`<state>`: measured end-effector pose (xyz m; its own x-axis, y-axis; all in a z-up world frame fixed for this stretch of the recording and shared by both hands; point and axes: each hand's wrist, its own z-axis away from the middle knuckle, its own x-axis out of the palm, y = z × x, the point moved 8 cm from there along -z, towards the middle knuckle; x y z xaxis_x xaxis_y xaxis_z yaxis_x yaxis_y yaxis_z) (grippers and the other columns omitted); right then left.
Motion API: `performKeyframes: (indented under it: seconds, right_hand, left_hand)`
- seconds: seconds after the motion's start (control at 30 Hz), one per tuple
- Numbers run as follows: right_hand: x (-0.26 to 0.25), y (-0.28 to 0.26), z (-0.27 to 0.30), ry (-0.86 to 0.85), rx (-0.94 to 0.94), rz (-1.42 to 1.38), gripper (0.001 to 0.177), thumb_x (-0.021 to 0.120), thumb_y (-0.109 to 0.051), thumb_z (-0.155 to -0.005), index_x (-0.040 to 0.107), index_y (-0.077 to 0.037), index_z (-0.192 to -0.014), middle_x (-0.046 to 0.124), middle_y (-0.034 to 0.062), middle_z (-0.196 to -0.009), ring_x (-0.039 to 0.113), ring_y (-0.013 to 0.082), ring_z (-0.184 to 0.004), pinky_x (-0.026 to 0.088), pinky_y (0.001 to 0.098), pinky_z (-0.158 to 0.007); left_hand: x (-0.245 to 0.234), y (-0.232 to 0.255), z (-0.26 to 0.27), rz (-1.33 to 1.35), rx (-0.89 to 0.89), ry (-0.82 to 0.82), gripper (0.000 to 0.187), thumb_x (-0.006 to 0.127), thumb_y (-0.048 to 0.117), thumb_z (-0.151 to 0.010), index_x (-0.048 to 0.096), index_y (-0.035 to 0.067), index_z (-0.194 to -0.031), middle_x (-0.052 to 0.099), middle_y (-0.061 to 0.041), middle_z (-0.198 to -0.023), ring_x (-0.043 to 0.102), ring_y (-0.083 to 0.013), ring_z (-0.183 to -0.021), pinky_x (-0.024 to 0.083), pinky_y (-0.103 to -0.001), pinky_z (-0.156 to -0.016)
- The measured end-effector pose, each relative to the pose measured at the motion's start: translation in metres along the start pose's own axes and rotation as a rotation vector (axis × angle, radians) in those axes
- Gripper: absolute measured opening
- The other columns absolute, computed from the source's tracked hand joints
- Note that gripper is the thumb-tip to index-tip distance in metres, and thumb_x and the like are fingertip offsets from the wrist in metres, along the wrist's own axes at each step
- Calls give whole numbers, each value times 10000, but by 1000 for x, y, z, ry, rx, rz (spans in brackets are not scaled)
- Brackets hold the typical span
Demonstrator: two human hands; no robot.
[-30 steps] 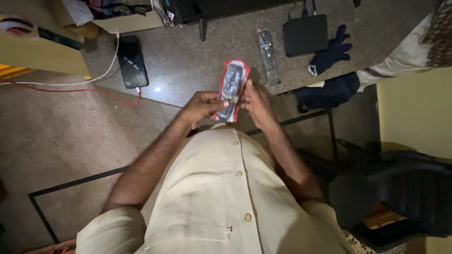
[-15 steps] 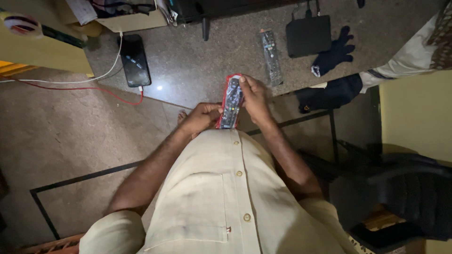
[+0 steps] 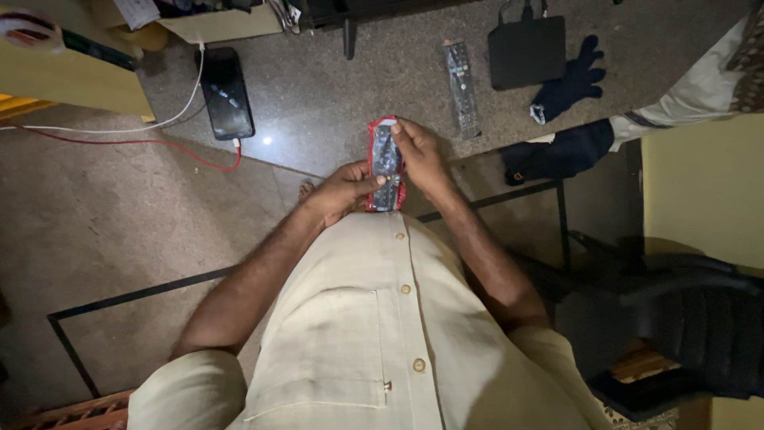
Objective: The person unboxes a television remote by removing it from its plastic wrapper and wiping it with a cloth before lifting the television itself.
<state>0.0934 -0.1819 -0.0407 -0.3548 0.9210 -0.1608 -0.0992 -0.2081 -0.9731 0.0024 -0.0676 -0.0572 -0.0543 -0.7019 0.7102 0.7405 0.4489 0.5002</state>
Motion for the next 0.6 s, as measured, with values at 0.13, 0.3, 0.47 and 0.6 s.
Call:
performKeyframes:
  seconds: [0.13,0.3,0.47,0.6]
  right_hand:
    - [-6,32,11,-13,266,-136,438,489,-366,-1031,539,-122,-1392,671,-32,-1052,648,75,-851,579,256,-671]
    - [6,71,44,-199,394,-136,497,554,-345,-1076,577,-9,-1441,704,69,-1197,682,127,-1029,585,284,-824]
    - [27,39,44,-214,169,-409,659,716,-104,-983,395,-14,-1551,620,96,-1372,643,154,-1165,554,318,-972]
    - [31,7,37,-178,51,-320,851,770,19,-883,266,-19,-1568,522,90,-1469,608,156,-1206,534,326,-1008]
  left_hand:
    - [-19,4,-4,1,29,98,328,637,128,-987,631,22,-1298,737,-99,-1140,734,-185,-989,621,-372,-902]
    - [-40,11,-6,190,160,164,291,636,77,-1012,647,-15,-1288,733,-126,-1189,721,-202,-1051,596,-370,-969]
    - [-45,27,-8,337,315,181,257,617,73,-1018,643,-2,-1263,725,-137,-1230,724,-218,-1076,596,-379,-965]
    - [-48,25,-16,398,340,241,273,628,50,-1008,644,13,-1278,713,-121,-1232,714,-210,-1089,598,-345,-986]
